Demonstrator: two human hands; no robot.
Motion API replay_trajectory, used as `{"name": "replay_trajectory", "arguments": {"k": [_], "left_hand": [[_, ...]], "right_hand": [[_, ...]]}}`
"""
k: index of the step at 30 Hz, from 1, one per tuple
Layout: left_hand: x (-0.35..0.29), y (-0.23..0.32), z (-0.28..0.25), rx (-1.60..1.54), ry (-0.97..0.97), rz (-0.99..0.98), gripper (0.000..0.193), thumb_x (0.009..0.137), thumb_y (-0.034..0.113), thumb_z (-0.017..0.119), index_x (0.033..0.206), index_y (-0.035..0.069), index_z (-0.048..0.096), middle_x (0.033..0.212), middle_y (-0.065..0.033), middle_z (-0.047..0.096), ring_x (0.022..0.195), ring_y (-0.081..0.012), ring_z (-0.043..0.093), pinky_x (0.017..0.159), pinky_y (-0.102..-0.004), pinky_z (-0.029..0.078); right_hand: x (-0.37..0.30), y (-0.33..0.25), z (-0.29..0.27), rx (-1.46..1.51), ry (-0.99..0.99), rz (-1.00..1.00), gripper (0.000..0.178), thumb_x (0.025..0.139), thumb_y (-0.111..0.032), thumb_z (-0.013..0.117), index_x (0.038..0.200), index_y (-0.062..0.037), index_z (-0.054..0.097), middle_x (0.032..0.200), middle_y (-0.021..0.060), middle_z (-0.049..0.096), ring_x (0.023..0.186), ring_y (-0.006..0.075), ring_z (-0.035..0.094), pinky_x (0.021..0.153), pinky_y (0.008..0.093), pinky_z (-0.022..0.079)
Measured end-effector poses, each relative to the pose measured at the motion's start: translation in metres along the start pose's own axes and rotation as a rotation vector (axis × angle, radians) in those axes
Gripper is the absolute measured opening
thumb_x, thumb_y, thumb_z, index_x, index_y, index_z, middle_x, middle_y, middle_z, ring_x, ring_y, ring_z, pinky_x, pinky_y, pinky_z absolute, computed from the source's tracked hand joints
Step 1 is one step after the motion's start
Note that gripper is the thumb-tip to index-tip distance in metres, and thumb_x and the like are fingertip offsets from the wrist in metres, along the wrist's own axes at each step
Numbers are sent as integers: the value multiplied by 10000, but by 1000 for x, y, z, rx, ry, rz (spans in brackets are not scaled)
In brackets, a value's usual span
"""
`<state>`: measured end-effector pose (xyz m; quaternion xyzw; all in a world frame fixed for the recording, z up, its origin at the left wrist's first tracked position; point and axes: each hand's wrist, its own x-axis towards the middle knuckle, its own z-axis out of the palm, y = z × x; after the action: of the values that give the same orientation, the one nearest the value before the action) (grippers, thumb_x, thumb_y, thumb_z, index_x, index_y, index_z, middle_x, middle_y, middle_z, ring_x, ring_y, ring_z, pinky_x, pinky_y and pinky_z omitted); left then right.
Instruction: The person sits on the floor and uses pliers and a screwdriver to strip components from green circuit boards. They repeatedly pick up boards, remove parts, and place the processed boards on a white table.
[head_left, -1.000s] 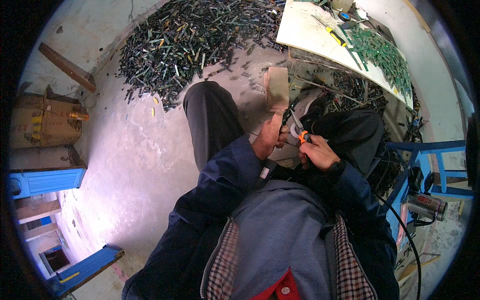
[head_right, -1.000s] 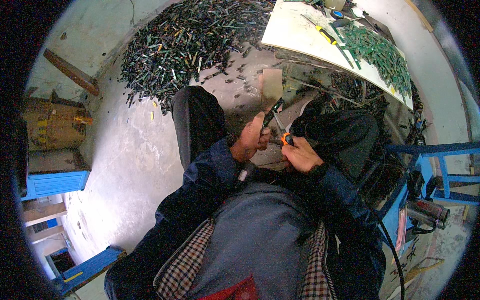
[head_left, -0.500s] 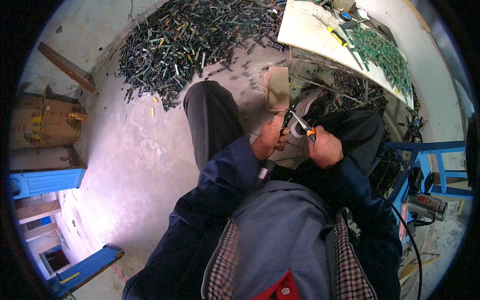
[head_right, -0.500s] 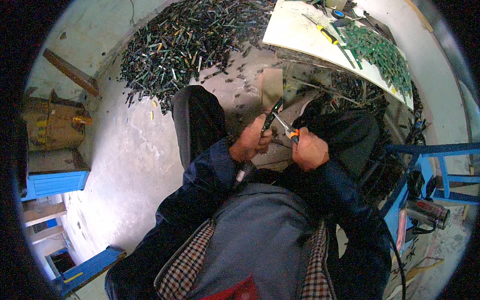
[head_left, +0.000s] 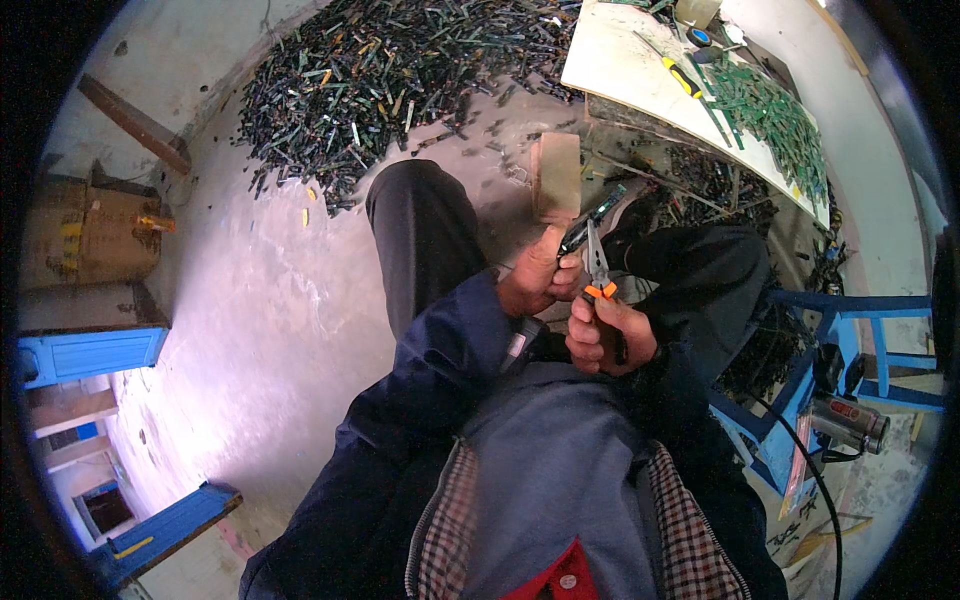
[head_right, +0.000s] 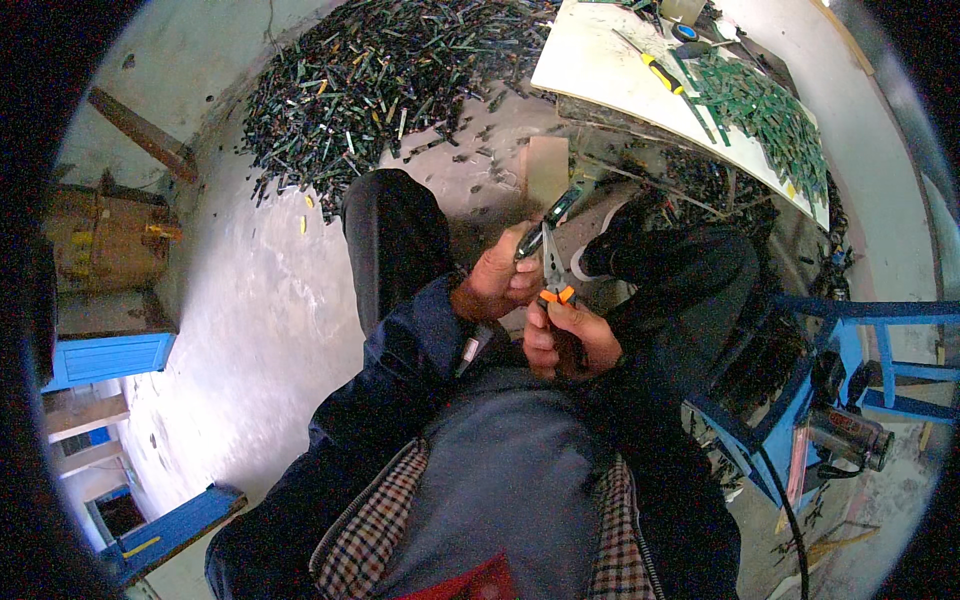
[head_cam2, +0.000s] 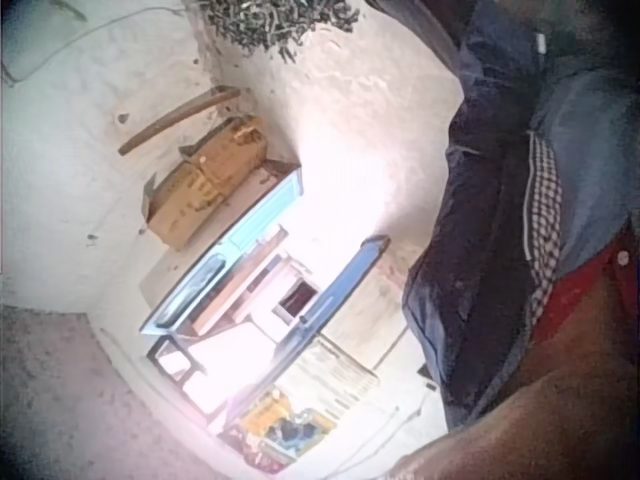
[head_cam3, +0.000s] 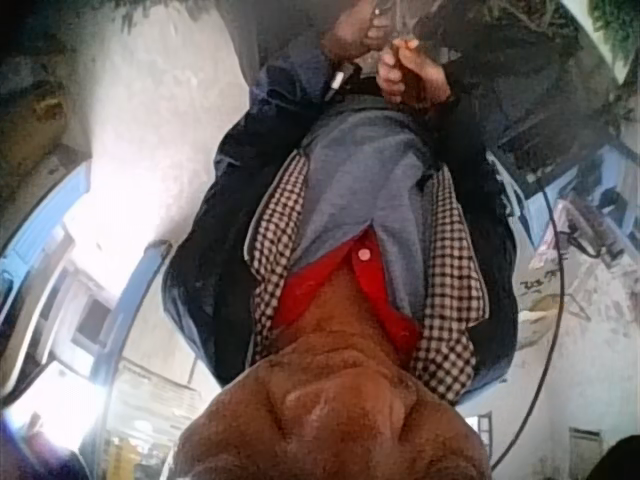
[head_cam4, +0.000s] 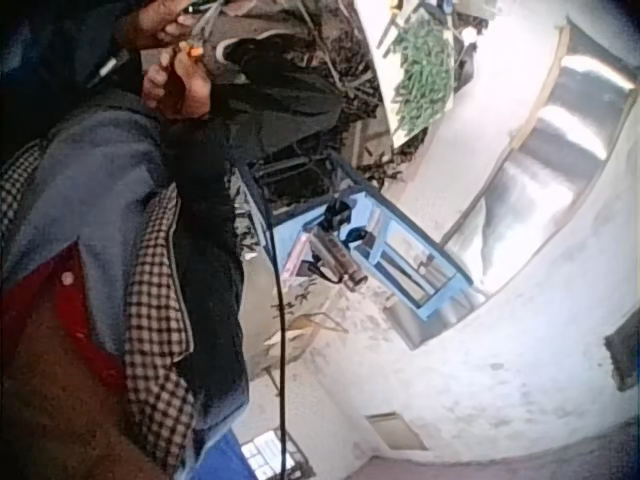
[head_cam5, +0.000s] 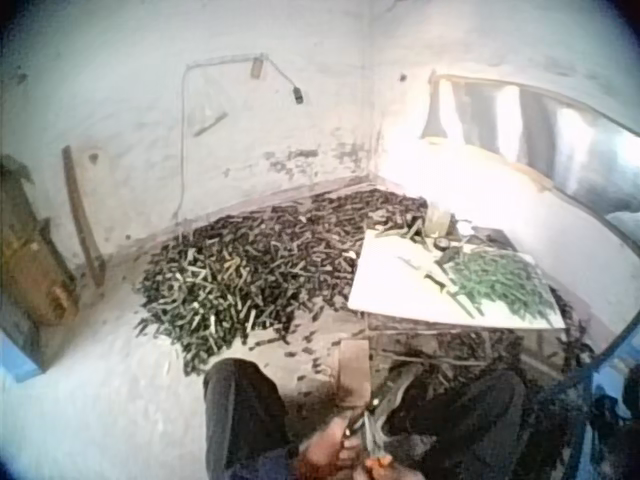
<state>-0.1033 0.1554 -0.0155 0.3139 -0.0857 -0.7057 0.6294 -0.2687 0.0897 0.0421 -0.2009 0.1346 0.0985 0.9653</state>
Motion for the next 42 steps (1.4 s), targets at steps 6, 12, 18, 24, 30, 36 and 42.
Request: {"name": "replay_trajectory", "arguments": {"k": [6, 12, 18, 24, 30, 36, 42], "left_hand": [[8, -6, 0, 18, 332, -42, 479, 899, 556, 379, 625, 163, 383, 493, 48, 288, 403, -77, 267, 378, -234, 233], [12, -11, -8, -45, 331, 19, 325, 921, 475, 411, 826, 165, 430, 580, 50, 352, 432, -72, 285, 381, -237, 255], [7, -3, 6, -62, 23, 102, 324, 910, 482, 432, 937, 161, 473, 598, 68, 360, 439, -36, 276, 364, -170, 226], [1, -4, -3, -126, 197, -101, 298, 909, 441, 402, 817, 160, 440, 570, 54, 334, 418, -65, 269, 376, -230, 234], [4, -3, 9, -15, 360, -52, 361, 911, 430, 387, 665, 166, 409, 509, 53, 294, 386, -77, 245, 384, -256, 236], [13, -13, -11, 40, 243, 92, 343, 942, 354, 368, 721, 132, 508, 533, 65, 385, 391, -68, 331, 386, -235, 282], [24, -18, -51, 20, 104, -10, 249, 923, 287, 445, 812, 104, 571, 651, 7, 550, 525, -75, 488, 473, -229, 382]], "right_hand": [[10, -23, -34, -1931, 1022, -110, 173, 813, -162, 558, 869, -1, 531, 753, 225, 596, 724, 386, 602, 601, 442, 463], [10, -35, -39, -1216, 681, 81, 227, 851, -248, 564, 936, -50, 494, 757, 75, 595, 607, 249, 576, 548, 376, 470], [9, 0, -7, 185, -104, 54, 243, 917, -372, 469, 922, -130, 469, 746, -4, 466, 639, 159, 443, 587, 323, 382], [14, -12, -35, -1208, 646, -141, 203, 885, -272, 552, 880, -81, 483, 678, 41, 551, 578, 239, 531, 533, 349, 424], [4, -28, -22, -2070, 1003, -226, 236, 790, -174, 606, 913, -18, 478, 810, 207, 607, 766, 375, 606, 622, 456, 482], [5, -27, 1, -2113, 1043, -113, 267, 767, -160, 618, 941, -22, 470, 836, 193, 601, 752, 370, 606, 629, 455, 485], [6, -28, -14, -2104, 889, -193, 212, 814, -195, 602, 903, -43, 483, 733, 138, 595, 645, 328, 604, 560, 441, 478]]}}
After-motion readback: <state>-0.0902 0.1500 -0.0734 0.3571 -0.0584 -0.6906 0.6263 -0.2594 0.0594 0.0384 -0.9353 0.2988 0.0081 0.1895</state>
